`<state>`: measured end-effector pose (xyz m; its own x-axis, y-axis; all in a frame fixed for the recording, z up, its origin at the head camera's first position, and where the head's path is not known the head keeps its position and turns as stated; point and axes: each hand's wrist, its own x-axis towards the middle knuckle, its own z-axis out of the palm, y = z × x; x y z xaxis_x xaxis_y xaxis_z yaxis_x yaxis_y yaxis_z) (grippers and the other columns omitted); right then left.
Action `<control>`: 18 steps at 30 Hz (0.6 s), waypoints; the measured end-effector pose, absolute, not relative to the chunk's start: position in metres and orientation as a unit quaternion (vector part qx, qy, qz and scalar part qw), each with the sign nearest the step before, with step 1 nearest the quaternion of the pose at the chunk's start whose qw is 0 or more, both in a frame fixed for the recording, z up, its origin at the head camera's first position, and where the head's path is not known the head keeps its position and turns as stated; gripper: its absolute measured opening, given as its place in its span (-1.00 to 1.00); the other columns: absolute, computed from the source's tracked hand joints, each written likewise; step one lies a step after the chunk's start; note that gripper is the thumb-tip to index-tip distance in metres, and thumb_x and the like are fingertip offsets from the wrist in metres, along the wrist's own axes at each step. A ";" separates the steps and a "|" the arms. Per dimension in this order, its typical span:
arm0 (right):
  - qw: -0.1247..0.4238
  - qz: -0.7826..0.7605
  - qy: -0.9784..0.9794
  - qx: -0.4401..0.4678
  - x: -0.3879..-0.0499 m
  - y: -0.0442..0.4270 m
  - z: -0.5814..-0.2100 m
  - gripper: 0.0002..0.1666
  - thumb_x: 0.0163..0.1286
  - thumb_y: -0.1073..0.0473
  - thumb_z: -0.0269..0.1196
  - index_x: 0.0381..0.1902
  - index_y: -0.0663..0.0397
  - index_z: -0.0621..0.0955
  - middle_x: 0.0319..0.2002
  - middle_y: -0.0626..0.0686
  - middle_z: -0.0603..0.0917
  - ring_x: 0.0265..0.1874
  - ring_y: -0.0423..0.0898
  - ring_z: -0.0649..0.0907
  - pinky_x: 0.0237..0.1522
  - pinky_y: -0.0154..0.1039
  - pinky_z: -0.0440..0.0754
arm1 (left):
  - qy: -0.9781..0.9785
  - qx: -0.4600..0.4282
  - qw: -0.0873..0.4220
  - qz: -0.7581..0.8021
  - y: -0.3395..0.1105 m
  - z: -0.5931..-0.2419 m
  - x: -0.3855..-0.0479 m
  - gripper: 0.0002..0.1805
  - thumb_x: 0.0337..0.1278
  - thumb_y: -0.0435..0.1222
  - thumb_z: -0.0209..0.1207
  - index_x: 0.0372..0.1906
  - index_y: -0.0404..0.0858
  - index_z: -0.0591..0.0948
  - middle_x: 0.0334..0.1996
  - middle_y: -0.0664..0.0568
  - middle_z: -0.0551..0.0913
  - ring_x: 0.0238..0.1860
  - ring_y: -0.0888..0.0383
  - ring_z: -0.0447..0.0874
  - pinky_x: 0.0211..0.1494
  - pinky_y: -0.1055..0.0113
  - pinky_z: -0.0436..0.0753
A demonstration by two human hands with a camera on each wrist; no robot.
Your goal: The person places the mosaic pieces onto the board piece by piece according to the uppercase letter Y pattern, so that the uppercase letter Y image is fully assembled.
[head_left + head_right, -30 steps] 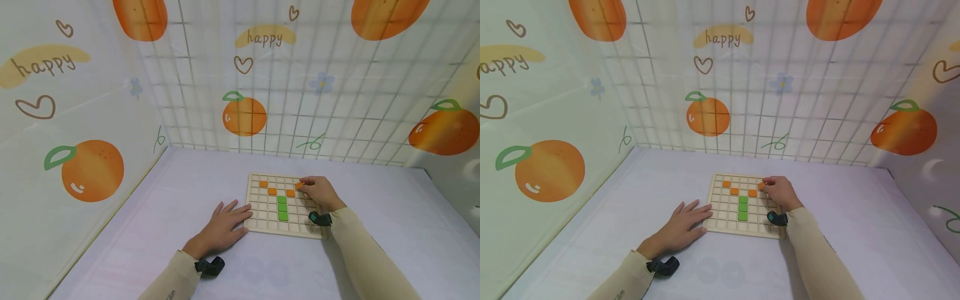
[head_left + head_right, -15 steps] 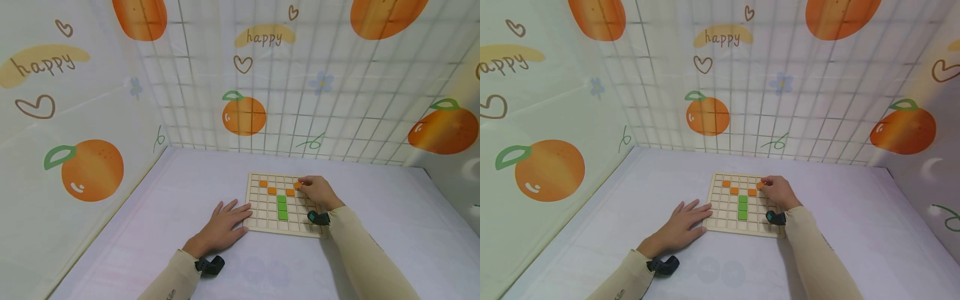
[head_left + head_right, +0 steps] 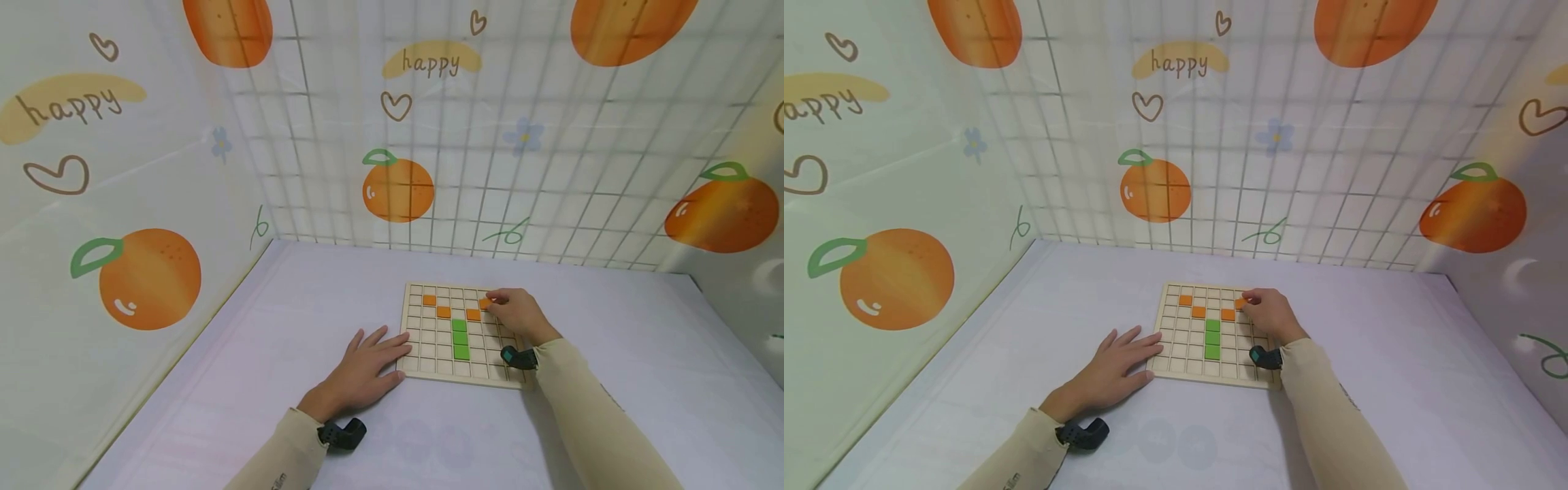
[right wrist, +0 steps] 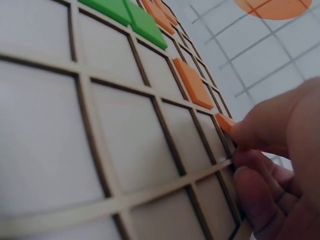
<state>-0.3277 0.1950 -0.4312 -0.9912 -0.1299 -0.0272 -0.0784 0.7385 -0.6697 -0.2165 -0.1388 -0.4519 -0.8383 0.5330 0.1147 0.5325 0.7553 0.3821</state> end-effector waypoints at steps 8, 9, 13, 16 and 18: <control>0.031 -0.355 0.933 -0.057 -0.325 0.195 -0.429 -0.47 0.48 0.15 0.13 0.33 0.25 0.52 0.19 0.31 0.59 0.17 0.22 0.54 0.20 0.16 0.49 | 0.936 0.286 -0.003 0.206 -0.139 -0.452 -0.215 -0.44 0.45 -0.02 0.05 0.47 0.00 0.42 0.51 0.27 0.24 0.58 -0.03 -0.06 0.53 -0.20 -0.25; 0.029 -0.356 0.932 -0.057 -0.325 0.195 -0.429 -0.47 0.47 0.15 0.14 0.32 0.26 0.52 0.16 0.31 0.60 0.14 0.21 0.55 0.18 0.15 0.51 | 0.936 0.287 -0.004 0.206 -0.139 -0.452 -0.215 -0.44 0.45 -0.01 0.05 0.47 0.00 0.42 0.51 0.27 0.24 0.58 -0.03 -0.06 0.52 -0.20 -0.24; 0.029 -0.368 0.928 -0.057 -0.325 0.197 -0.428 -0.47 0.43 0.15 0.16 0.29 0.27 0.54 0.12 0.30 0.62 0.09 0.20 0.57 0.15 0.14 0.52 | 0.936 0.287 -0.004 0.203 -0.139 -0.454 -0.216 -0.44 0.45 0.00 0.04 0.47 0.01 0.41 0.51 0.28 0.23 0.58 -0.02 -0.07 0.53 -0.19 -0.24; 0.033 -0.373 0.925 -0.057 -0.325 0.198 -0.429 -0.47 0.43 0.14 0.16 0.29 0.27 0.54 0.13 0.28 0.61 0.10 0.19 0.56 0.15 0.13 0.52 | 0.937 0.286 -0.002 0.201 -0.139 -0.453 -0.216 -0.43 0.44 0.01 0.04 0.47 0.02 0.41 0.52 0.29 0.22 0.58 -0.02 -0.08 0.53 -0.19 -0.24; 0.032 -0.376 0.925 -0.056 -0.326 0.198 -0.430 -0.47 0.44 0.14 0.16 0.29 0.27 0.53 0.14 0.27 0.61 0.10 0.17 0.55 0.15 0.11 0.52 | 0.937 0.285 -0.003 0.201 -0.139 -0.453 -0.216 -0.43 0.44 0.01 0.04 0.47 0.02 0.41 0.52 0.28 0.22 0.58 -0.02 -0.07 0.53 -0.20 -0.24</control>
